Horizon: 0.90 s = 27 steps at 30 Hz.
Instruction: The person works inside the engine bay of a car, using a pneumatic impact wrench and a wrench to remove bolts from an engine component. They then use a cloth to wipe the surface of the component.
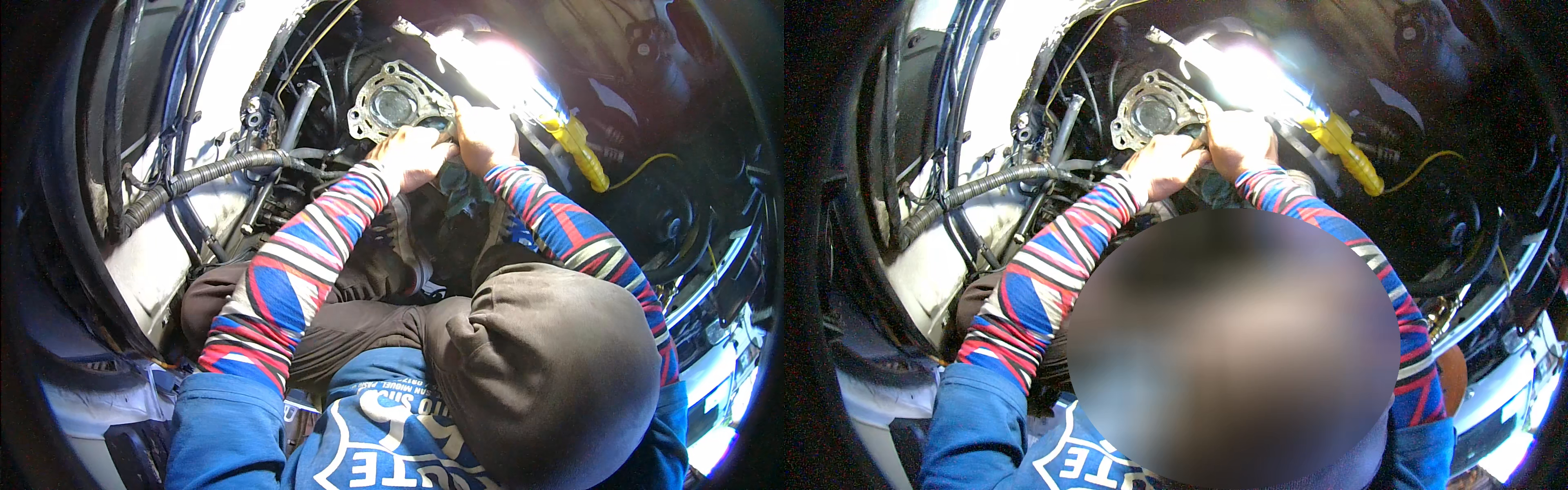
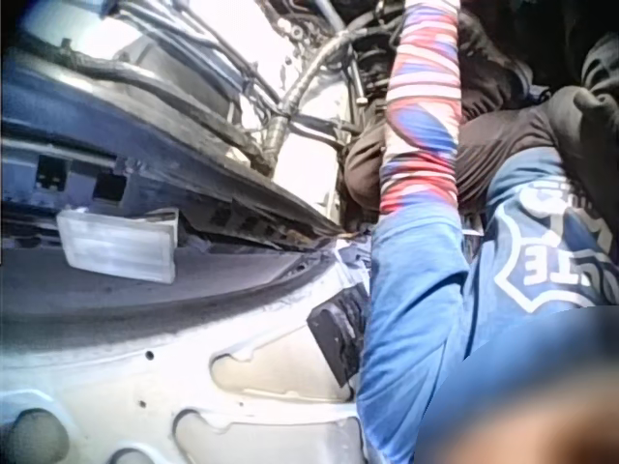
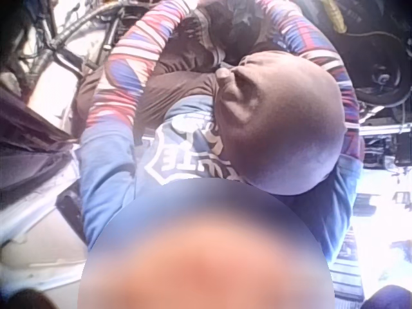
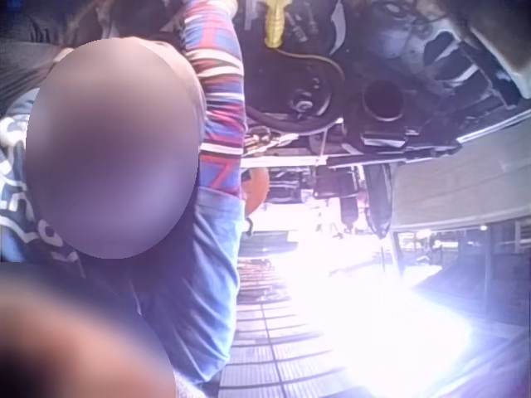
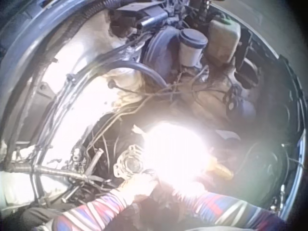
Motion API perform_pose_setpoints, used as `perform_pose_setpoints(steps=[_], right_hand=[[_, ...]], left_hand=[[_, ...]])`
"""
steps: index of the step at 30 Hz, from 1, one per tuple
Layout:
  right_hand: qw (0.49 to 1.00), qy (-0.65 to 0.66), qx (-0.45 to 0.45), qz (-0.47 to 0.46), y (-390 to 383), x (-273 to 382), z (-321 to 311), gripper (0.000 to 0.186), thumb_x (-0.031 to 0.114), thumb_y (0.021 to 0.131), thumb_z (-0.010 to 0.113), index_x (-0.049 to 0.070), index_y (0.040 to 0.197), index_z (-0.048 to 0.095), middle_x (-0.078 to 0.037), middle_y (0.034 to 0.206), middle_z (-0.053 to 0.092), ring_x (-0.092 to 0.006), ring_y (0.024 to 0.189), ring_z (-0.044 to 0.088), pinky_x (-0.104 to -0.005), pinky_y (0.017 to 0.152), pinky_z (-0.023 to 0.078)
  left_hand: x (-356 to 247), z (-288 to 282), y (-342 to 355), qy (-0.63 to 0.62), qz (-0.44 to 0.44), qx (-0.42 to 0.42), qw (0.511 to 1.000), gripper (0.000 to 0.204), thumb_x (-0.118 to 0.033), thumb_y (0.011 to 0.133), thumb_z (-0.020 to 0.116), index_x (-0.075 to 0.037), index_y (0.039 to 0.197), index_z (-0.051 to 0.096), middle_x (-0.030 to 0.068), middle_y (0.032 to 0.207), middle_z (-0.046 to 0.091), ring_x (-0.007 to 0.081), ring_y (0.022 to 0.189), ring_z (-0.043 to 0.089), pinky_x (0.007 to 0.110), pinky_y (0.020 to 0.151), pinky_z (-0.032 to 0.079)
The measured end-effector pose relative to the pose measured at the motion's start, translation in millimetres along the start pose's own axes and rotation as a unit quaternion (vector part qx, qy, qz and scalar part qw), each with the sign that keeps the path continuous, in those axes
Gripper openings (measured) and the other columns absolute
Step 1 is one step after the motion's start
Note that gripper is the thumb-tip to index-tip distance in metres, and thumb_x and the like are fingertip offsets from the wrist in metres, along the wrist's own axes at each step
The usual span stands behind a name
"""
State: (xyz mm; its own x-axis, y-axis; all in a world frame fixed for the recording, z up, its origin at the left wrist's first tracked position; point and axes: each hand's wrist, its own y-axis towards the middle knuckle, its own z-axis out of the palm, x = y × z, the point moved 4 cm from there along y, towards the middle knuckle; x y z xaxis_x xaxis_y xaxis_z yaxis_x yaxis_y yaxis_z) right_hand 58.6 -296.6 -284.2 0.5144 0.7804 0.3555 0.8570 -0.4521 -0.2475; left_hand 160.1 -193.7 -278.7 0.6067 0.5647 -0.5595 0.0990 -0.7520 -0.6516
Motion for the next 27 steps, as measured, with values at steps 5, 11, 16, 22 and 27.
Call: perform_pose_setpoints(steps=[5,11,16,22,27], right_hand=[[0.997,-0.020,-0.076,0.013,-2,-2,6,0.040,0.013,0.086,0.059,0.001,0.124,0.059,-0.012,0.080,0.069,-0.0291,0.074,0.068,-0.0398,0.070,0.054],[0.991,0.025,-0.095,0.091,-5,-1,12,0.039,0.015,0.085,0.060,0.001,0.122,0.060,-0.013,0.075,0.068,-0.0298,0.070,0.069,-0.0417,0.063,0.055],[0.988,0.072,-0.056,0.121,-2,-5,8,0.027,0.022,0.096,0.047,0.010,0.114,0.064,-0.016,0.087,0.072,-0.0359,0.080,0.071,-0.0462,0.073,0.056],[0.858,0.489,-0.060,0.147,-34,-36,6,0.051,0.039,0.107,0.038,-0.003,0.099,0.065,-0.027,0.091,0.066,-0.0381,0.089,0.065,-0.0407,0.081,0.049],[0.726,0.663,0.007,0.183,-73,-44,-1,0.061,0.050,0.107,0.035,-0.002,0.113,0.067,-0.012,0.100,0.070,-0.0211,0.090,0.066,-0.0329,0.083,0.049]], left_hand=[[-3,-13,12,0.049,0.134,0.003,0.990,0.038,-0.037,0.100,0.049,-0.004,0.107,0.068,0.0231,0.101,0.068,0.0400,0.097,0.064,0.047,0.087,0.050],[-9,-34,28,0.107,0.151,0.101,0.977,0.041,-0.039,0.100,0.049,-0.003,0.108,0.067,0.0220,0.104,0.068,0.0409,0.099,0.063,0.047,0.087,0.050],[-20,-45,19,0.090,0.102,0.104,0.985,0.048,-0.048,0.089,0.062,-0.002,0.103,0.066,0.0227,0.094,0.069,0.0398,0.090,0.067,0.047,0.080,0.052],[-15,-31,-4,0.163,0.021,-0.050,0.985,0.033,-0.029,0.077,0.067,-0.007,0.102,0.068,0.0214,0.085,0.070,0.0389,0.080,0.069,0.048,0.074,0.055],[-25,-13,-35,-0.002,0.058,-0.113,0.992,0.035,-0.022,0.091,0.064,-0.003,0.115,0.048,0.0251,0.088,0.067,0.0450,0.084,0.066,0.046,0.073,0.053]])
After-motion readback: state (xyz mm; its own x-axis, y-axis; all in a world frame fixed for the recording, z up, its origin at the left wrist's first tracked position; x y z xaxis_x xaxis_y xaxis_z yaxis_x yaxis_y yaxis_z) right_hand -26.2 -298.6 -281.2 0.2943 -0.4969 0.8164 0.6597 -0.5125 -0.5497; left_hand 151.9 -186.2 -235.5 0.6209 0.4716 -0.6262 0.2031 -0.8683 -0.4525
